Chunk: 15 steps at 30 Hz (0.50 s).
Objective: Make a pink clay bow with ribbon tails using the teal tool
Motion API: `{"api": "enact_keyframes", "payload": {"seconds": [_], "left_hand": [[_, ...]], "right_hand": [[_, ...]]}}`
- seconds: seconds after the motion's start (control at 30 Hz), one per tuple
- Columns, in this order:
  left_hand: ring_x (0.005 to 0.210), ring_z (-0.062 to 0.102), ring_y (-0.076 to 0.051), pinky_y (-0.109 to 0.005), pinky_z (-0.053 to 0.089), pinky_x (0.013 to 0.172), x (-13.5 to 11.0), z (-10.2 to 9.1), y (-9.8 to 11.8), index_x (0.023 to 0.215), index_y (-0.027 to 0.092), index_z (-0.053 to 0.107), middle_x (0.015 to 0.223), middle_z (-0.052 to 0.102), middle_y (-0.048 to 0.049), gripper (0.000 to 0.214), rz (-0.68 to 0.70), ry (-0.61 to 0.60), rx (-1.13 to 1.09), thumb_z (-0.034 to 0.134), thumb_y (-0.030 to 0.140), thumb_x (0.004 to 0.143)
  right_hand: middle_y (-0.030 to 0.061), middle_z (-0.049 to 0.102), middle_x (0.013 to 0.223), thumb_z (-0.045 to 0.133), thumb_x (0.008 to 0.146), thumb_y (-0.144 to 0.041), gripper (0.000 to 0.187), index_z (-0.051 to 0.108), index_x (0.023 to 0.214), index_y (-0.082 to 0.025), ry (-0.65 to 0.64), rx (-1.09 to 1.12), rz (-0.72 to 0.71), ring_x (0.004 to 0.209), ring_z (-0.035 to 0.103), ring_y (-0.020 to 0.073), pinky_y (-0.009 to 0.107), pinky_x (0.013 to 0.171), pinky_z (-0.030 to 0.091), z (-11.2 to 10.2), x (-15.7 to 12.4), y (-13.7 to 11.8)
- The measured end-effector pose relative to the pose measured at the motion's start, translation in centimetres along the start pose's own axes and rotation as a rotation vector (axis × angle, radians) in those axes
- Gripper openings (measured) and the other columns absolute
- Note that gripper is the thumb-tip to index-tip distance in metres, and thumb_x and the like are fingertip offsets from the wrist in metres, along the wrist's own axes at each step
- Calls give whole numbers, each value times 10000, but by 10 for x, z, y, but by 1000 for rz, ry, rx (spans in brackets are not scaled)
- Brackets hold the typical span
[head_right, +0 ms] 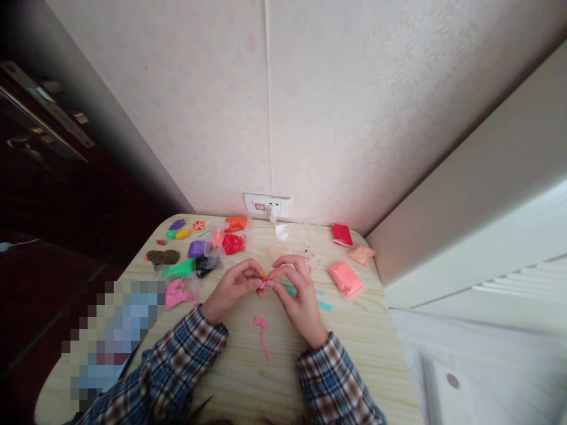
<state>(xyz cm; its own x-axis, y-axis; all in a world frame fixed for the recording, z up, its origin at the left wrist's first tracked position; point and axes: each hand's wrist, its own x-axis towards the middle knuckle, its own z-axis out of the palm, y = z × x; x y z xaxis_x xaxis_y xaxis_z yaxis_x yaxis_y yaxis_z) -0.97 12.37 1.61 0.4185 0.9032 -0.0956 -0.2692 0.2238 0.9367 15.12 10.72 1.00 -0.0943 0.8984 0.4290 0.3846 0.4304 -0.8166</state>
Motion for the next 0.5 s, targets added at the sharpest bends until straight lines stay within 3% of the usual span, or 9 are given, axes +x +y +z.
{"api": "enact_keyframes", "payload": {"seconds": [0.23, 0.5], "left_hand": [[621, 575, -106, -235, 477, 612, -3, 4, 2, 766, 129, 608, 721, 610, -7, 327, -6, -34, 67, 775, 378, 637], [624, 573, -112, -233, 469, 609, -2, 0, -8, 766, 131, 613, 713, 614, -7, 210, 106, 40, 265, 682, 328, 744]], "right_hand": [[31, 534, 880, 596, 822, -333, 135, 629, 750, -223, 77, 137, 92, 880, 502, 184, 347, 804, 400, 2, -4, 7], [32, 542, 902, 587, 830, -349, 127, 631, 815, -231, 19, 117, 81, 909, 512, 188, 345, 816, 407, 5, -6, 8]]}}
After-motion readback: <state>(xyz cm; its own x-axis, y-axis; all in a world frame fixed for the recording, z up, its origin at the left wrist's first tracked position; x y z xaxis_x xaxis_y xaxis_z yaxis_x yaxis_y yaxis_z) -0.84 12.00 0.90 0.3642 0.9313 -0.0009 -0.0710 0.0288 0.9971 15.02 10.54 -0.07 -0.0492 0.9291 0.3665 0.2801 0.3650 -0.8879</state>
